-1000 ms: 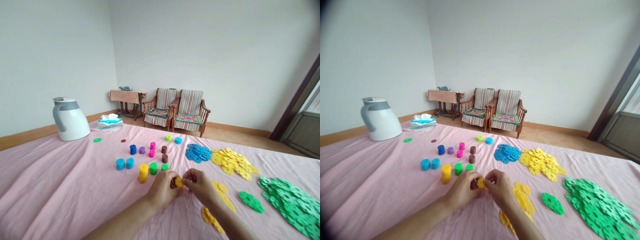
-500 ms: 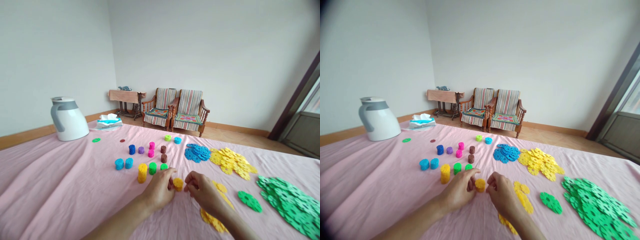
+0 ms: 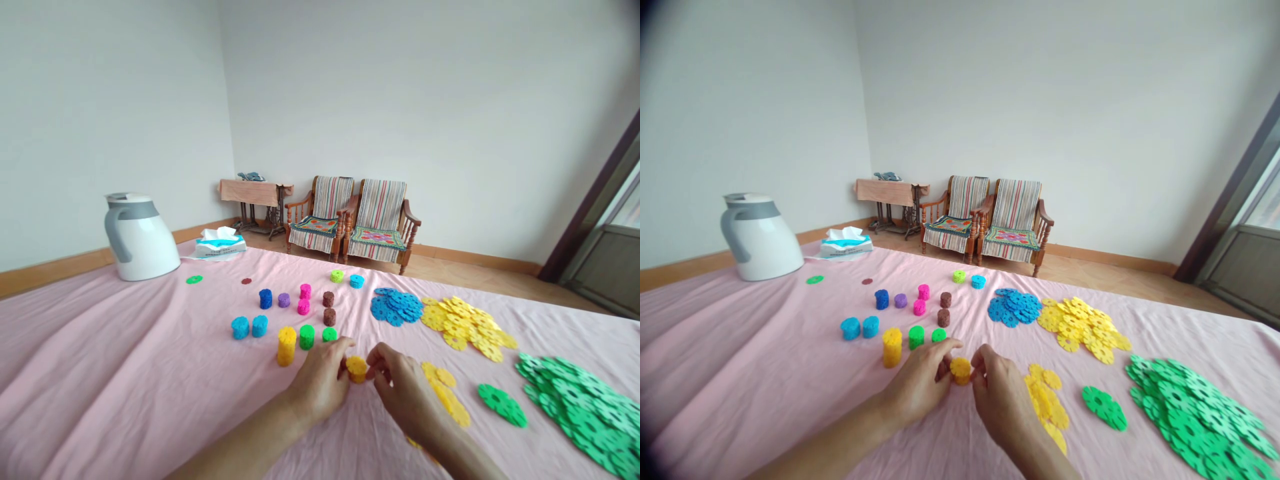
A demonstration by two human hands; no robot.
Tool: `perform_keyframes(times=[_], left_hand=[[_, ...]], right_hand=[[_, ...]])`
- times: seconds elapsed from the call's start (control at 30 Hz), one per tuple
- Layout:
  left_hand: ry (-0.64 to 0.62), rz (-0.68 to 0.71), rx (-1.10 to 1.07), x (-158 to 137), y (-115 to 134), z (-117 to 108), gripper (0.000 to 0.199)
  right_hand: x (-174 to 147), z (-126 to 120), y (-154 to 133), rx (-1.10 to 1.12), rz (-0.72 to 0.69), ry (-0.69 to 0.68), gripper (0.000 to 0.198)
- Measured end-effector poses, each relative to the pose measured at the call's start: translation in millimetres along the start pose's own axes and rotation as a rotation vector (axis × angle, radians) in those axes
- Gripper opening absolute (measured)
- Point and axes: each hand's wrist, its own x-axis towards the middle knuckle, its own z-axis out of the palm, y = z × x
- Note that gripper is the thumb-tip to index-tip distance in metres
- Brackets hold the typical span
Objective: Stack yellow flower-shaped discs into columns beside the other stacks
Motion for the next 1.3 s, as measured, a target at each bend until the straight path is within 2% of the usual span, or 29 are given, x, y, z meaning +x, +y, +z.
perform_keyframes(times=[0.33,0.47,0.57,1.17,1.2,1.3], left_hand=[[-0.020,-0.002,0.009,0.1,0.0,-3.1,0.049],[-0.078,-0.051,-0.052,1.8,-0.9,-5.8,0.023],[-0.123,-0.029,-0.059,2.8,-0.1,-8.4,0.006],[-0.093,0.007,-0.104,2.4,3.1,-6.7,0.006],[-0.072,-0.020,-0.107,2.3,2.0,-5.5,0.009],[-0.013,-0.097,-0.138,2.1,-0.7,-2.1,0.036]], right_hand=[[1.1,-2.0,3.6,-0.003,0.014,0.009,0.023],[1.2,-5.0,1.5,-0.008,0.023,-0.015,0.025],[0.7,-6.2,-1.9,-0.014,0.029,-0.030,0.027],[-1.4,-5.7,-5.2,-0.066,0.008,-0.015,0.030],[0.6,-7.7,-2.1,-0.061,0.005,-0.008,0.029],[10.2,-19.9,14.5,-0.061,0.007,0.045,0.024]])
